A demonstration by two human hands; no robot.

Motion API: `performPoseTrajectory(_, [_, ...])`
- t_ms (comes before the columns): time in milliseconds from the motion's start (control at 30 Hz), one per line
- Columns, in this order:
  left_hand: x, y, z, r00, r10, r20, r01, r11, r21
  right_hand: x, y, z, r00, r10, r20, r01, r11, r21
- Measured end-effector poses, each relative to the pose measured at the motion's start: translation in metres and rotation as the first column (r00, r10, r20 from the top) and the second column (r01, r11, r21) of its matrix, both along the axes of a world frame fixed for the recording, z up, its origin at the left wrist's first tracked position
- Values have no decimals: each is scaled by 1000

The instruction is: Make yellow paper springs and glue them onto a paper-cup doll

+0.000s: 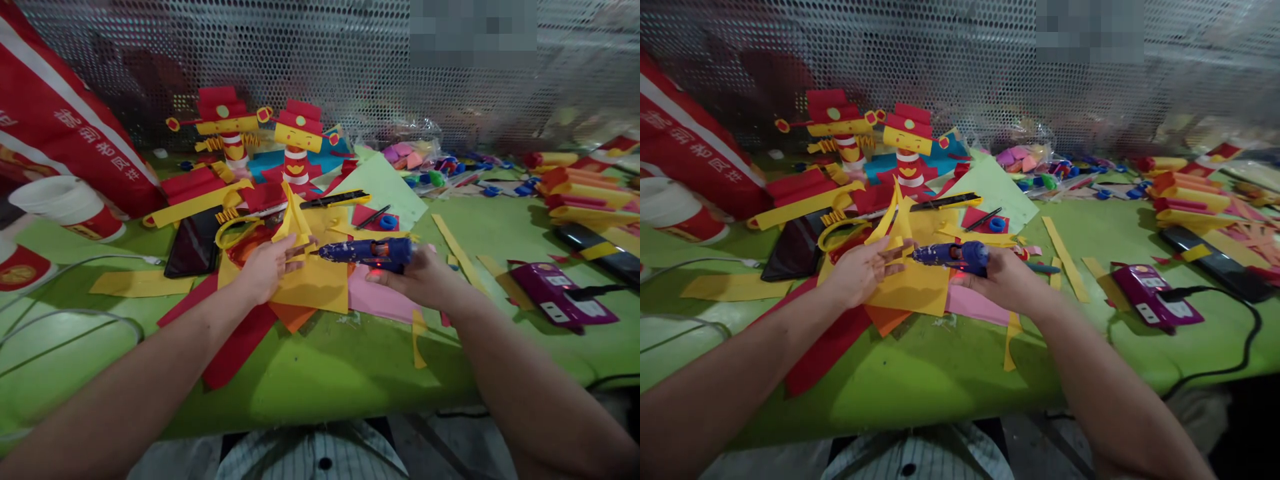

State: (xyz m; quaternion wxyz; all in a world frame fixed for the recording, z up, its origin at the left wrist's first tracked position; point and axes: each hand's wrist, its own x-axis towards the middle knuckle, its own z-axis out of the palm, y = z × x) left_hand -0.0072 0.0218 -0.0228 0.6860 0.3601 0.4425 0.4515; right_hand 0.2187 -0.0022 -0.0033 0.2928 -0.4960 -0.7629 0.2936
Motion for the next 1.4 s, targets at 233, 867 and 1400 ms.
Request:
performPoseTrajectory(233, [-1, -1, -2, 1000, -15, -12, 16, 999, 51, 0, -2, -1, 999, 13, 31, -13, 1000, -10])
performPoseTrajectory(867, [0, -1, -3, 1000, 1, 1, -1, 1000, 9, 2, -4, 1, 981, 27, 190, -67, 977, 204])
performPoseTrajectory(1400, [-1, 0, -1, 1000, 5, 13, -5, 1000, 12, 21, 0, 5, 972, -231, -51, 230, 973, -26])
